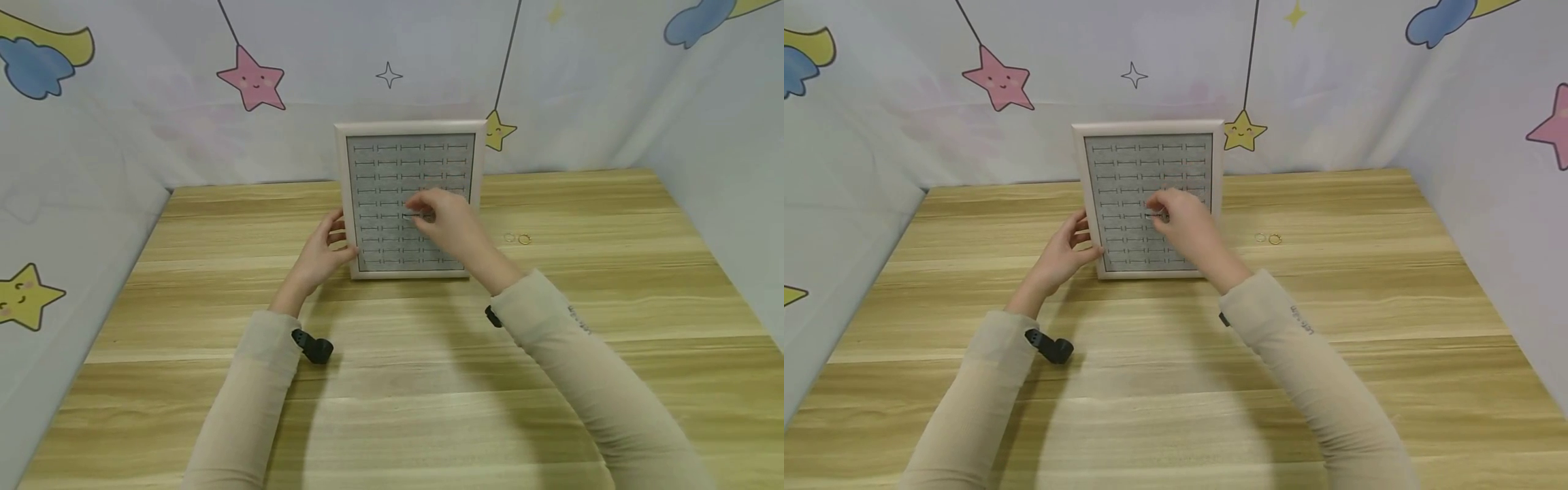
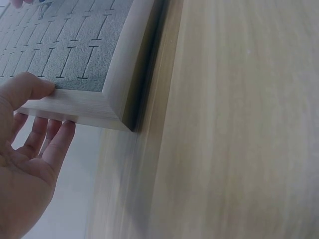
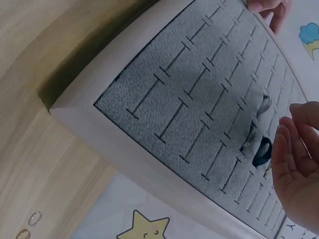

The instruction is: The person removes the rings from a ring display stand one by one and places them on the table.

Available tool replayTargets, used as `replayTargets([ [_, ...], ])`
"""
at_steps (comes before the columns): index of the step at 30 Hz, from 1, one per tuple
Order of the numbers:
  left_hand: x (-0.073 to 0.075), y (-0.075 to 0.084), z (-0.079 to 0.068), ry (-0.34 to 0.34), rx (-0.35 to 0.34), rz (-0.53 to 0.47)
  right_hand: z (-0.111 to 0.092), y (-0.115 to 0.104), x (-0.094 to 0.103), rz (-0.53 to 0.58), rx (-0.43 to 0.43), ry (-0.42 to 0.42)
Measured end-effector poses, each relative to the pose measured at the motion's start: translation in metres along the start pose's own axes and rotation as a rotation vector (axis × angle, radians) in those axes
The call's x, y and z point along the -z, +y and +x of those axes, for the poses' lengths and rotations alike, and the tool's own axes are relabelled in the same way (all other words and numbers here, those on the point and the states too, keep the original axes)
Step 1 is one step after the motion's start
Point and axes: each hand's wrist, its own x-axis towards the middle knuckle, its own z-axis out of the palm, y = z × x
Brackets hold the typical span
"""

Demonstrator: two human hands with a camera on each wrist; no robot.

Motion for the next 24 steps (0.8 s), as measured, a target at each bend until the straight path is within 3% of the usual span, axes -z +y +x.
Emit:
replayTargets([
  [13,0.0,0.0,-0.001,0.001,-0.007,-0.005,0.002,-0.004,-0.011,-0.187,0.031,-0.002],
  [20,0.001,-0.002,0.0,0.001,-0.009,-0.012,-0.003,-0.003,-0.02,-0.355,0.145,0.121],
  [24,0.0,-0.001,0.0,0.001,-0.01,-0.016,-0.004,-0.003,-0.026,-0.398,0.159,0.179],
])
